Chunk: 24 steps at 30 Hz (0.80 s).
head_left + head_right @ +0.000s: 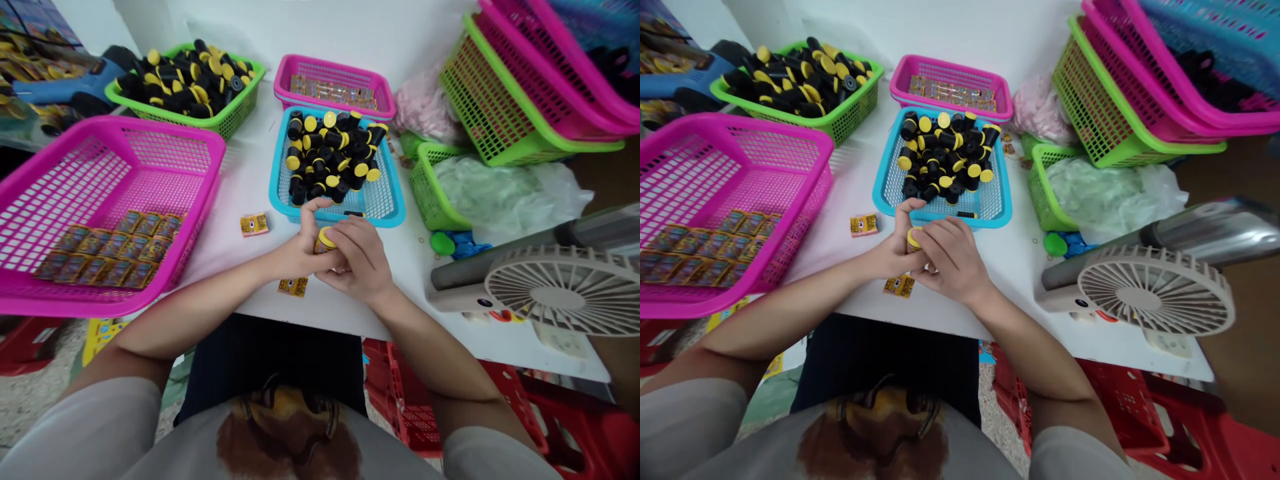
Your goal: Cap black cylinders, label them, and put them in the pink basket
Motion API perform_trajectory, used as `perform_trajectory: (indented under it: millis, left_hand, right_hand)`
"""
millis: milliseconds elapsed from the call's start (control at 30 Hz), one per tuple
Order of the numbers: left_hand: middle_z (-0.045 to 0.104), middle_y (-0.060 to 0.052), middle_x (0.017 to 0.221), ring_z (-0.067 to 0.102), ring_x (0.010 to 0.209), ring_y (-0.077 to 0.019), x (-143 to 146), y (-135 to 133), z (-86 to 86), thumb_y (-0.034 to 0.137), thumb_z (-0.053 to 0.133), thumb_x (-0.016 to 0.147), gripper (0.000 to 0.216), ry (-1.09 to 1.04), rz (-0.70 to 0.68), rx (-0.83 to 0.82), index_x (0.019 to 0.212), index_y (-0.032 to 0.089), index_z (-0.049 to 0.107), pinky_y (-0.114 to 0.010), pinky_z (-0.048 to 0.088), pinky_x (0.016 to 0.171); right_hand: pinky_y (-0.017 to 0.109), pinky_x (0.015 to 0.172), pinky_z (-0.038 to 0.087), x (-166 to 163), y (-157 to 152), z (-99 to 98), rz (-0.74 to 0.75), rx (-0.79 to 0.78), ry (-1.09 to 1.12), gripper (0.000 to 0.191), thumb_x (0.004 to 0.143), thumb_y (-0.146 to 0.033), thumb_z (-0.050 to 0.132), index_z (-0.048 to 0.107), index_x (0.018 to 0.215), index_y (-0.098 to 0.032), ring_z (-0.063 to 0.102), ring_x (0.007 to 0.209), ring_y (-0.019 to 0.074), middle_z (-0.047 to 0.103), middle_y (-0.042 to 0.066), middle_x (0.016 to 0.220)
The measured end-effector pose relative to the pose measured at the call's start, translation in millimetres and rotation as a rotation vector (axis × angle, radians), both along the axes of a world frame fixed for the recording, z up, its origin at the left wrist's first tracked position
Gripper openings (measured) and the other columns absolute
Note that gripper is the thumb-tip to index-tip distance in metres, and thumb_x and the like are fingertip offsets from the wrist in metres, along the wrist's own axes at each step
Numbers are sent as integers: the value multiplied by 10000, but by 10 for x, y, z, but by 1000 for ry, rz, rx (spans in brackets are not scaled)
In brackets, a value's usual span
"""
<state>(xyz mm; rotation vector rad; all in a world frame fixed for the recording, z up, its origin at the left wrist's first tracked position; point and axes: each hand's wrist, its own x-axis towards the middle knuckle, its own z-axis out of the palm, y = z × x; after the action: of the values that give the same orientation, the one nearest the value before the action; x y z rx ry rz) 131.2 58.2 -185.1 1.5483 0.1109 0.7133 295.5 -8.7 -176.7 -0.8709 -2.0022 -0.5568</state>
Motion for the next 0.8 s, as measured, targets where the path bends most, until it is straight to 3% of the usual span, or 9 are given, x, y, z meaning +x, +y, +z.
perform_trajectory:
  millis: [133, 333, 433, 633, 800]
  left_hand:
    - [551, 119, 692, 587, 540, -88, 12, -34, 16, 141, 657, 853, 798, 55, 133, 73, 1465, 210, 149, -204, 438, 508]
    - [489, 127, 667, 523, 493, -90, 88, -102, -34, 135, 626, 806, 703, 60, 414, 143, 1365, 195, 203, -218, 375, 486]
    - [457, 134, 640, 489, 484, -89, 94, -113, -49, 146, 640, 819, 687, 40, 427, 150, 1351, 202, 209, -220, 360, 485]
    - [504, 126, 661, 508, 472, -94, 122, -74, -40, 215, 646, 856, 655, -5, 319, 75, 1346, 234, 213, -227, 378, 483]
    - [471, 105, 715, 501, 524, -100, 124, -67, -15, 247, 690, 842, 676, -37, 367, 141, 1329, 258, 221, -249, 385, 531]
  right_hand:
    - [527, 1067, 574, 18, 11, -25, -15, -70, -32, 660, 936, -347, 685, 410, 1532, -280, 682, 1107, 264, 671, 74, 1147]
    - [532, 1118, 538, 63, 93, -119, 44, -92, -31, 704, 938, -298, 691, 385, 1572, -271, 658, 1139, 258, 680, 80, 1181]
    - [534, 1124, 534, 59, 128, -151, 82, -67, -34, 689, 936, -294, 691, 399, 1559, -255, 662, 1116, 251, 684, 80, 1169]
    - [539, 1050, 586, 67, 164, -140, 41, -18, -10, 568, 930, -296, 656, 448, 1458, -275, 688, 1113, 257, 683, 79, 1180]
    - [555, 1114, 552, 73, 141, -89, 8, 131, -42, 437, 944, -316, 684, 548, 1356, -265, 687, 1117, 248, 719, 64, 1157]
